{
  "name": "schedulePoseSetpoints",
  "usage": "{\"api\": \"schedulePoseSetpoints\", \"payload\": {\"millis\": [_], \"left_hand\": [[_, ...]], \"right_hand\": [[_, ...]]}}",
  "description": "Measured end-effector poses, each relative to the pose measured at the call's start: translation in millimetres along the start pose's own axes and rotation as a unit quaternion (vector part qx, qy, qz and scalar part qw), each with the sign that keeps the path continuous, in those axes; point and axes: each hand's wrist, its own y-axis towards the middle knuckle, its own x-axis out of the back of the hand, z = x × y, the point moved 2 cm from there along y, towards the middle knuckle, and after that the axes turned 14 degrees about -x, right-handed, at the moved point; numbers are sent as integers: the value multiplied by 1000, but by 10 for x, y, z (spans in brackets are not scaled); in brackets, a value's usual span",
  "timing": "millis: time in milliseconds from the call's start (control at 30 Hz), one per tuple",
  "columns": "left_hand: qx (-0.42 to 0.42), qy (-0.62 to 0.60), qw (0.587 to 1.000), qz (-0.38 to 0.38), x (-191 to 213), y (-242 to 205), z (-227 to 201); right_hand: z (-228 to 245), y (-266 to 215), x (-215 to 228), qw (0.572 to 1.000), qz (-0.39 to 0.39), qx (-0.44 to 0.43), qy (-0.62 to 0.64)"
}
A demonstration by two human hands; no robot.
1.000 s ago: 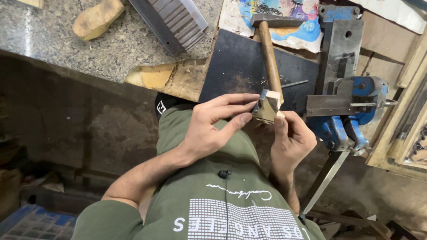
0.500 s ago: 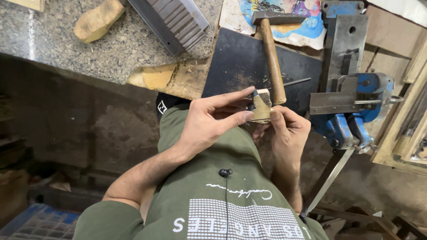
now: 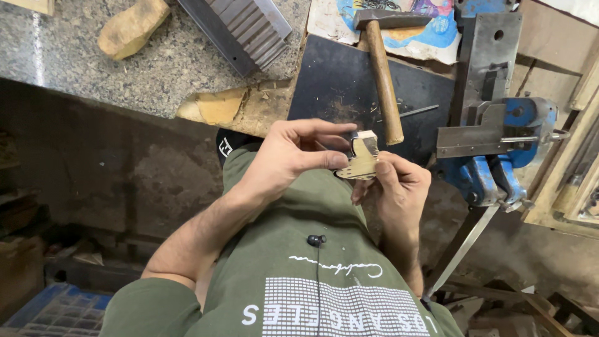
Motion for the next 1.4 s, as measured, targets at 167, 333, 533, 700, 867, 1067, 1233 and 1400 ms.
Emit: {"api": "schedulePoseSetpoints", "payload": {"millis": [167,333,533,700,867,1067,1233,1400], "left_hand": [[-15,-20,1000,-2,48,24,98],[-22,-66,998,-2,89,46,158],[-6,-94,996,-3,105,39,129],[3,-65,998,22,72,36,79],[9,-49,998,37,63,56,9],[9,-28,998,48,42,73,-74],[5,-27,999,47,9,57,-120],[-4,-14,999,47,39,21,-80]], "right_hand": [[8,24,-61,1000,-3,4,11],[45,30,-84,1000,3,-1,-14],[24,30,-128,1000,1,-10,2],[46,57,-106,1000,-1,-16,7],[76,33,-89,999,-5,-17,-39],[72,35,-106,998,-6,-36,-42],[65,43,-104,999,-1,-26,-22],[52,68,-107,999,7,-24,-39]]}}
